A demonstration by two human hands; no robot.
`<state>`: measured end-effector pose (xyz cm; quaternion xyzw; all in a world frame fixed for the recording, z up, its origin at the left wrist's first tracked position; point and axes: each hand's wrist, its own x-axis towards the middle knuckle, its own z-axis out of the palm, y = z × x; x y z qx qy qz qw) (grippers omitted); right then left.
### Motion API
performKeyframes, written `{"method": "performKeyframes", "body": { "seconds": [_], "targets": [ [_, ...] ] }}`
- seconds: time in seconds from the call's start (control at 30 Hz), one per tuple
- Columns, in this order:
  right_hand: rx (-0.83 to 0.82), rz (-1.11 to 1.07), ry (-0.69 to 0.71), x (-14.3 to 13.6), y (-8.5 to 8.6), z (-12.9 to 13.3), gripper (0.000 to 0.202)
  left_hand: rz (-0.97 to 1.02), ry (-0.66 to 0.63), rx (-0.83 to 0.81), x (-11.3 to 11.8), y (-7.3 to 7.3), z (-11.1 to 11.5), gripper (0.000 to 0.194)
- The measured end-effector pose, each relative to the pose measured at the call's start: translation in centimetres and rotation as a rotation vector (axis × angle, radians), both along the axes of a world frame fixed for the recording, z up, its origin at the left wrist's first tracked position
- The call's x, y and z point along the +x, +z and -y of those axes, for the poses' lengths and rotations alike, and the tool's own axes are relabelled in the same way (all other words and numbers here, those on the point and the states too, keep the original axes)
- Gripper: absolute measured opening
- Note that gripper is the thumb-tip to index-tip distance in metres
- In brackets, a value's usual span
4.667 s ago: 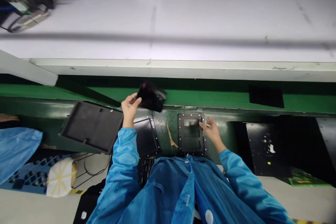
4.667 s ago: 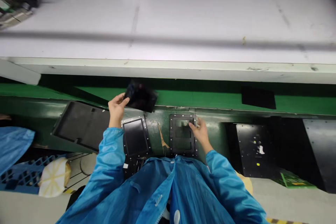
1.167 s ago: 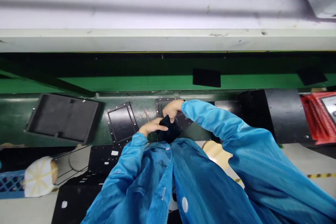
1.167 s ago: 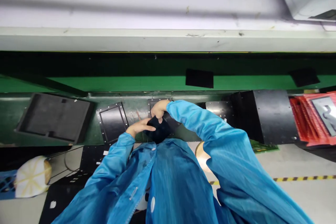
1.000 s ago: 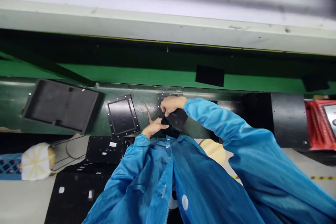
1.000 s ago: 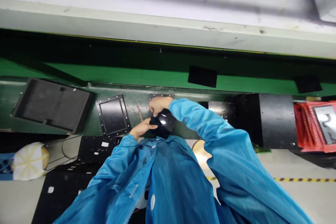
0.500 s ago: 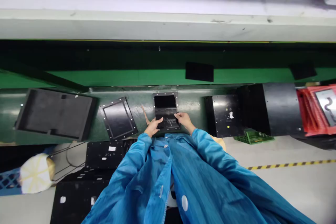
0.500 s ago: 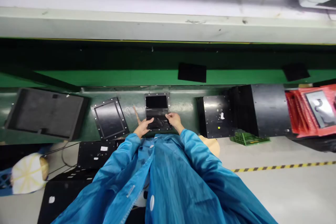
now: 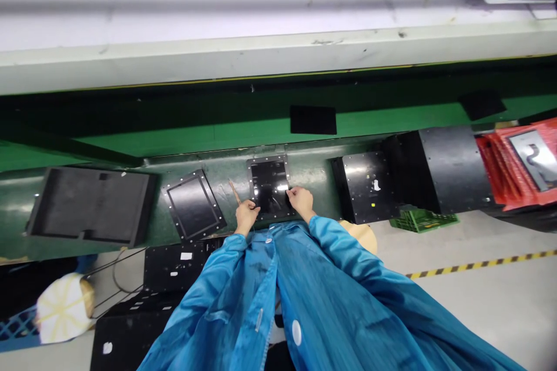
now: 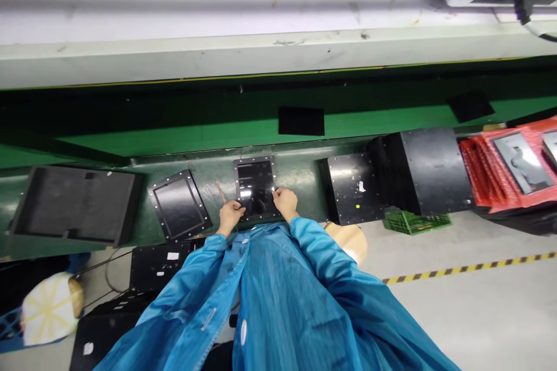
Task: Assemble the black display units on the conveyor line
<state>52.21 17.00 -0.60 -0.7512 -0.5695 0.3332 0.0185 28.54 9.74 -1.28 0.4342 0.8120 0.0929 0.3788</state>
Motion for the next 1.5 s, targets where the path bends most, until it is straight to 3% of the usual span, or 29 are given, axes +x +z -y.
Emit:
{"method": "performKeyframes", "body": {
  "seconds": [0.13,0.27,0.4,0.6,0.9,1.13,1.23,1.3,1.4,1.5],
  "targets": [
    [-0.044,0.054,0.089,1.3,0.4,0.4,0.034,-0.124,-0.101,-0.076,-0.5,0.5,-0.1,0.028],
    [-0.146,-0.019,0.076,2.3,-0.8,1.8,0.040,-0.121,-0.135,-0.195,-1.2,0.6,-0.4,0.033],
    [-0.114,-0.082,0.018,2.3,-1.6,3.0,0.034,-0.129,-0.174,-0.180,-1.1,0.6,-0.3,0.034],
    [-0.128,-0.096,-0.004,2.3,-1.3,3.4,0.030,-0.135,-0.229,-0.247,-0.3,0.4,0.2,0.034],
    [-0.125,-0.067,0.069,2.2,-2.7,3.4,0.029,-0.083,-0.256,-0.317,-0.6,-0.2,-1.0,0.037],
    [-0.193,-0.019,0.130,2.4,-1.9,3.4,0.027,-0.053,-0.333,-0.293,-1.3,0.1,-0.5,0.035],
    [-0.241,-0.021,0.217,2.9,-1.4,1.4,0.027,-0.078,-0.343,-0.320,-2.1,0.5,-0.8,0.040],
    [-0.150,-0.038,0.203,2.8,-1.0,-1.7,0.026,-0.107,-0.272,-0.236,-2.8,0.9,-2.7,0.040],
    [0.127,-0.122,0.139,1.8,-0.6,-8.4,0.049,-0.112,-0.173,0.071,-3.6,1.2,-8.3,0.047],
    [0.240,-0.231,0.195,0.3,-0.5,-14.1,0.058,-0.085,-0.195,0.253,-3.6,1.4,-14.8,0.053]
  ]
}}
